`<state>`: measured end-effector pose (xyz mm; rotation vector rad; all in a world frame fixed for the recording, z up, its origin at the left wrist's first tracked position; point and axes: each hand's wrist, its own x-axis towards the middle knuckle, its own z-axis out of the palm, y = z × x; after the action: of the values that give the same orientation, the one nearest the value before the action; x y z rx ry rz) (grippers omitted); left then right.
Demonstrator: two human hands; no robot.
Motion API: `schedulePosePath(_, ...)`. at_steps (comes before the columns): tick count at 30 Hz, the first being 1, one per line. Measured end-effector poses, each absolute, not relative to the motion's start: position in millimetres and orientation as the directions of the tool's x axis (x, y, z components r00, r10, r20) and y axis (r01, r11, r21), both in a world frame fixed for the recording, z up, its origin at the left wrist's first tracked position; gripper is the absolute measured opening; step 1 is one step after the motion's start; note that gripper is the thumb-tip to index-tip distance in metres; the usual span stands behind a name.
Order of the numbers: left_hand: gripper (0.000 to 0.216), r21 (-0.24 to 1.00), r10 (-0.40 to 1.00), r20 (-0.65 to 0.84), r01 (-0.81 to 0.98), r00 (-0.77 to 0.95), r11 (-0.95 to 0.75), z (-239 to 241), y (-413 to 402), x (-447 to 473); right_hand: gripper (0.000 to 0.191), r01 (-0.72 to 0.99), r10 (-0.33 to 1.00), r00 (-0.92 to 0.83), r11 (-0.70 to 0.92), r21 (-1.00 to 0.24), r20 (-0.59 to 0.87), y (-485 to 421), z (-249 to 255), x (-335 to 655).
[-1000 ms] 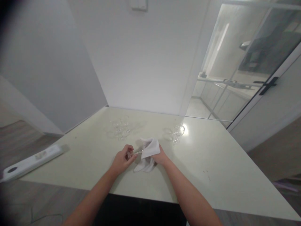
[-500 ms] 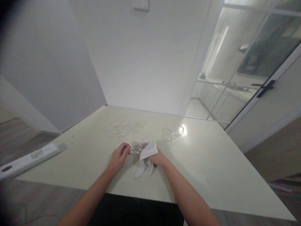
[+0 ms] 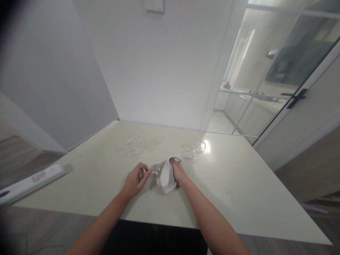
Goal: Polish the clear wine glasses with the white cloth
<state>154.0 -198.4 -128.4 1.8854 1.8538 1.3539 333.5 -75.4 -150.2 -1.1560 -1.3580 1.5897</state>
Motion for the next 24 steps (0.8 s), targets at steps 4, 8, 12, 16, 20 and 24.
schedulePosePath(4,0.019,0.739,0.878,0.389,0.664,-0.28,-0.115,-129.0,-195.3,153.9,0.045,-0.062,0.935,-0.327,-0.167,-0.984,-0.138,-71.7,-151.3,332.9)
schedulePosePath(8,0.019,0.783,0.874,0.375,0.61,-0.31,-0.119,-130.1,-194.3,151.3,0.038,-0.095,0.861,-0.508,-0.068,-0.993,-0.01,-76.1,-149.1,336.8)
schedulePosePath(12,0.019,0.819,0.911,0.333,0.553,-0.243,-0.152,-131.8,-196.4,150.7,0.027,-0.054,0.692,-0.714,0.103,-0.993,0.11,-84.1,-142.7,343.9)
schedulePosePath(16,0.019,0.835,0.938,0.31,0.515,-0.153,-0.193,-131.8,-199.6,153.0,0.028,-0.021,0.659,-0.737,0.2,-0.98,0.15,-85.1,-142.3,348.1)
schedulePosePath(20,0.018,0.836,0.938,0.325,0.499,-0.116,-0.228,-130.0,-202.4,153.9,0.031,-0.014,0.68,-0.72,0.186,-0.982,0.139,-84.8,-141.3,348.8)
schedulePosePath(24,0.016,0.822,0.932,0.347,0.513,-0.106,-0.248,-129.1,-203.6,153.3,0.031,0.006,0.676,-0.726,0.19,-0.982,0.126,-86.4,-136.3,348.8)
